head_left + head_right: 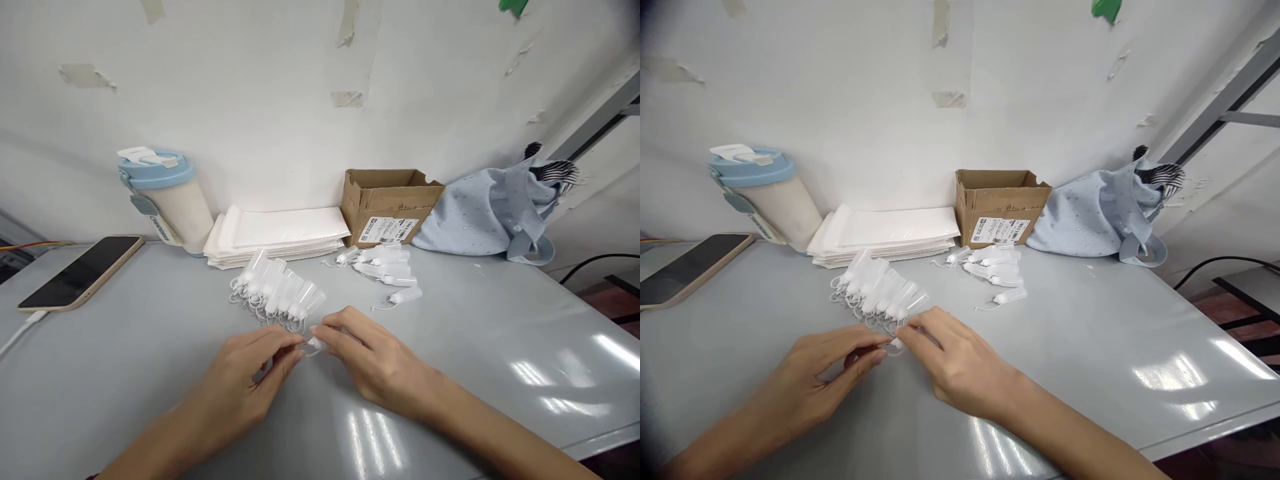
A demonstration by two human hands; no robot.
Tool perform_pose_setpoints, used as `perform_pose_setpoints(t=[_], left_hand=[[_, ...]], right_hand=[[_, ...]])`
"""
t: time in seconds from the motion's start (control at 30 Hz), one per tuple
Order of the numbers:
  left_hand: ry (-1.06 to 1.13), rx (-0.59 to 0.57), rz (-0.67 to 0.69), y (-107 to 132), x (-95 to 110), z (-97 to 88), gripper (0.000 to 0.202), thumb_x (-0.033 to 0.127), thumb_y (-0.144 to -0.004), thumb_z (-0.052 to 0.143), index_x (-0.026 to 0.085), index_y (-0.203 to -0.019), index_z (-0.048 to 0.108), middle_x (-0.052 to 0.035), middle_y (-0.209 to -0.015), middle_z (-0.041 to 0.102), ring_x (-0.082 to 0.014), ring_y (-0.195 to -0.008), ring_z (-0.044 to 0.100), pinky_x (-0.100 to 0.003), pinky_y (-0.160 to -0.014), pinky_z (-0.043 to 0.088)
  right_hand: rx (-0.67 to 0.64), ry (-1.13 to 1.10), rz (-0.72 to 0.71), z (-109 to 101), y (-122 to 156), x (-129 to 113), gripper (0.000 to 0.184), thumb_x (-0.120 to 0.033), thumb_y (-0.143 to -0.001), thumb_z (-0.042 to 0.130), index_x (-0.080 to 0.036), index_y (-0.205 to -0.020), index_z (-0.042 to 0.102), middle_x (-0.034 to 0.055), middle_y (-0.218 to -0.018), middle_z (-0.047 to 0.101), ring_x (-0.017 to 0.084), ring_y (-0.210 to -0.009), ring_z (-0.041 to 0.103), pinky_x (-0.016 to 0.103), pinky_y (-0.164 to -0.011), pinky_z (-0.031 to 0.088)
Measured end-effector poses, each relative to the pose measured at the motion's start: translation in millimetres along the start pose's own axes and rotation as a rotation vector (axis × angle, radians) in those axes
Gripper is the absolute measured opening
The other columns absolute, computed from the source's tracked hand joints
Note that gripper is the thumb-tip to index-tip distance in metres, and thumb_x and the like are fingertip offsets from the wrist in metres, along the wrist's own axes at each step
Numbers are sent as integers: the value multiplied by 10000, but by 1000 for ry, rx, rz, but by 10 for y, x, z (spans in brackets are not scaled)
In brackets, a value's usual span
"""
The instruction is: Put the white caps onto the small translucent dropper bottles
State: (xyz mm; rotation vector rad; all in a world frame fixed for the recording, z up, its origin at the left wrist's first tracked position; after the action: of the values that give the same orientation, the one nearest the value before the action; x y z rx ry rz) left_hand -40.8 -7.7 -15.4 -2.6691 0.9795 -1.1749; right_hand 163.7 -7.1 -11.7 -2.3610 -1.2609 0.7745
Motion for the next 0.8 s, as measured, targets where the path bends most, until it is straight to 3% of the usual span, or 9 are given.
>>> perform_pose_setpoints(t=[0.2,0.37,0.53,0.8], left_hand=[[-23,15,-37,-14,-2,-38,152,201,-898,475,218,-845,616,39,-653,599,-97,-549,539,-177,-503,426],[-55,74,-31,-41,25,-96,154,198,-887,489,204,-804,618,47,-600,549,-93,-516,501,-186,-507,411],[-27,84,-51,-38,43,-133,126,199,-877,507,210,-833,625,45,-600,541,-95,-519,496,-162,-432,371],[-6,64,12,-27,59,-99,133,158,-880,500,197,-819,611,42,-616,555,-89,-532,503,-180,-509,407]], right_hand=[[-22,-18,28,-41,-24,16,314,-21,-891,396,-115,-1162,525,132,-983,596,184,-894,568,291,-736,535],[10,-75,110,-85,-27,69,257,-163,-913,489,-112,-1162,520,133,-998,613,195,-905,606,311,-766,551],[48,-116,132,-116,-23,98,240,-144,-918,478,-123,-1149,540,131,-992,624,182,-872,618,304,-739,557],[115,-120,66,-72,-9,58,227,-96,-896,498,-79,-1112,565,153,-937,650,194,-845,627,305,-721,561]])
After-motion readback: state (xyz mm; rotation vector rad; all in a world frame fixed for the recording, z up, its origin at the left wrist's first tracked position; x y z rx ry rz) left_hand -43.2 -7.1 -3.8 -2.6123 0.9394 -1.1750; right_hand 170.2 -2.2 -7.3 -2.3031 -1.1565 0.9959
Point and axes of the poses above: each hand's wrist, its own y-axis away from the middle knuckle, its own z-axis out of the palm, x = y × z, the point moved 1 cm from there along -y, towards the middle knuckle
